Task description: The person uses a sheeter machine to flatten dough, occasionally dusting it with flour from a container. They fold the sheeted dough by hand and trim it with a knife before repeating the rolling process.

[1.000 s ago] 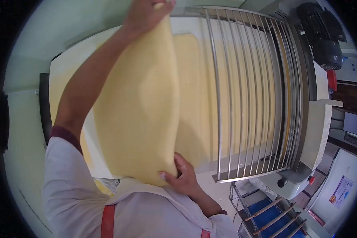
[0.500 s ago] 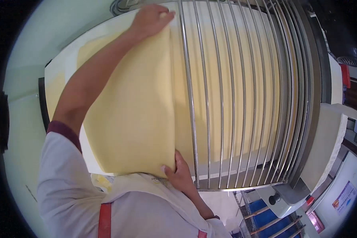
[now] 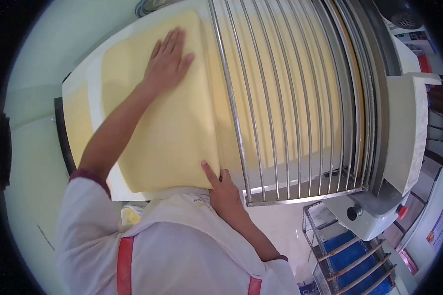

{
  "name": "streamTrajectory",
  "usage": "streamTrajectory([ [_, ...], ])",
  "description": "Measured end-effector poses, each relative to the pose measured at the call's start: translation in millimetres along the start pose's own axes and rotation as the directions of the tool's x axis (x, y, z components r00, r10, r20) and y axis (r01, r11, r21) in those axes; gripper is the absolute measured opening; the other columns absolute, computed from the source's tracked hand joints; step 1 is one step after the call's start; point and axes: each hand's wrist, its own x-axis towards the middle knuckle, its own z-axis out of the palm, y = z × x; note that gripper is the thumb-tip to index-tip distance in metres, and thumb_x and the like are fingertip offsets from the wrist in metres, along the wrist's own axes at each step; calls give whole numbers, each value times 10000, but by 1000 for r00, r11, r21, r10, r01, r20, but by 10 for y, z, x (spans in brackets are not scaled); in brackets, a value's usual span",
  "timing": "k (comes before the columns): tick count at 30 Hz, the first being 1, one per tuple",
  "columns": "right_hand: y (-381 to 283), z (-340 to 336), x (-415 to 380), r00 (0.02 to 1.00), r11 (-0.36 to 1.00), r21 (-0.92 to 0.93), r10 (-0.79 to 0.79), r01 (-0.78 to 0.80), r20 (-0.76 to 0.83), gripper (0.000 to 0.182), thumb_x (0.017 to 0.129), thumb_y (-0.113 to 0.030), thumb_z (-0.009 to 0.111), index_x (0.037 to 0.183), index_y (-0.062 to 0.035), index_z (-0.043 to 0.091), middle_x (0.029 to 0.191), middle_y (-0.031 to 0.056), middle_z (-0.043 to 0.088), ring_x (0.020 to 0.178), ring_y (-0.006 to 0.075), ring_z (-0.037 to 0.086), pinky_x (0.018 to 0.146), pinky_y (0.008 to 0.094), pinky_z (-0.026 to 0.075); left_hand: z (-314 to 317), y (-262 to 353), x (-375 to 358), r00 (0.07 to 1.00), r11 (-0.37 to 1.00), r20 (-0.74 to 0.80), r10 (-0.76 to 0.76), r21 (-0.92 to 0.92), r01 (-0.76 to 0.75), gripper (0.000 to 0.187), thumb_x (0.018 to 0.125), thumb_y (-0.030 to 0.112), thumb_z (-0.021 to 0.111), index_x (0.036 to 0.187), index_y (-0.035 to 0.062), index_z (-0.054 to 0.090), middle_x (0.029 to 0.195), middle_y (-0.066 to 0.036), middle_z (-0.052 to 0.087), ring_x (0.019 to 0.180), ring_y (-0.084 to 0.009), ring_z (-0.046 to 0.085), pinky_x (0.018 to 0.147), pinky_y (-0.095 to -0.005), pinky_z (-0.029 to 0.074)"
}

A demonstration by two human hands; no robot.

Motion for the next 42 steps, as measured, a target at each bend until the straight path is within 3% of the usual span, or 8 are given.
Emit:
streamTrajectory([
  [7, -189, -913, -743, 937, 928, 166, -346, 334, 51, 507, 868, -140, 627, 1360, -132, 505, 1103, 219, 607, 1015, 337, 596, 818, 368, 508, -249, 36, -502, 986, 991, 106, -128, 46, 124, 678, 997, 436, 303, 1492, -3, 157, 1552, -191, 195, 1447, -319, 174, 1168, -475, 129],
  [11, 472, -2361, -1373, 511, 934, -39, -228, 354, -829, 365, 948, -142, 489, 1253, 43, 562, 1251, 185, 598, 1226, 259, 525, 1059, 397, 377, -331, -50, -772, 979, 982, 83, -183, -37, 187, 675, 990, 398, 334, 1483, -31, 162, 1552, -216, 165, 1455, -323, 131, 1181, -441, 115],
  [13, 351, -3256, -1471, 377, 917, -304, -194, -259, -906, 370, 1000, -143, 422, 1318, 17, 524, 1273, 149, 597, 1209, 214, 539, 1032, 311, 383, -349, -67, -824, 977, 979, 99, -190, -51, 195, 676, 989, 392, 340, 1483, -32, 157, 1554, -216, 160, 1455, -324, 129, 1181, -435, 118],
  [17, 1474, -4434, -1556, 675, 808, -526, -234, -265, -700, 383, 966, -113, 458, 1319, 23, 519, 1199, 107, 634, 1084, 167, 586, 935, 285, 438, -371, 0, -1011, 972, 973, 82, -222, -47, 226, 682, 988, 384, 346, 1486, -32, 138, 1558, -214, 144, 1456, -322, 122, 1183, -433, 117],
  [25, 1310, -4262, -1369, 840, 932, -248, 95, -264, -534, 236, 905, -88, 557, 1038, 67, 674, 783, -11, 631, 750, 59, 547, 689, 219, 445, -622, 25, -1693, 950, 960, 177, -257, -69, 272, 692, 993, 412, 313, 1494, -20, 112, 1569, -184, 137, 1462, -291, 119, 1185, -431, 111],
  [32, 1596, -4396, -2031, 415, 960, 33, -89, 277, -905, 306, 899, -114, 581, 1161, 43, 604, 906, 24, 624, 768, 95, 537, 692, 235, 456, -972, -782, -2148, 908, 920, 218, -359, -78, 383, 654, 1003, 342, 337, 1492, -26, 108, 1566, -207, 113, 1458, -325, 112, 1180, -442, 122],
  [37, 1773, -3814, -2495, 49, 363, 18, -78, 932, -996, 242, 919, -176, 555, 1100, -22, 600, 796, 5, 535, 708, 123, 480, 643, 247, 426, -630, -954, -2211, 938, 884, 67, -340, -317, 343, 659, 994, 310, 382, 1482, -46, 118, 1558, -221, 120, 1451, -352, 112, 1183, -433, 137],
  [42, -752, -736, -87, 411, 677, 244, -95, 694, -906, 241, 923, -147, 518, 1114, -34, 612, 756, -22, 504, 664, 92, 440, 594, 222, 373, -613, -965, -2362, 941, 825, 15, -338, -477, 304, 709, 973, 270, 458, 1483, -52, 85, 1556, -246, 90, 1453, -369, 85, 1184, -410, 126],
])
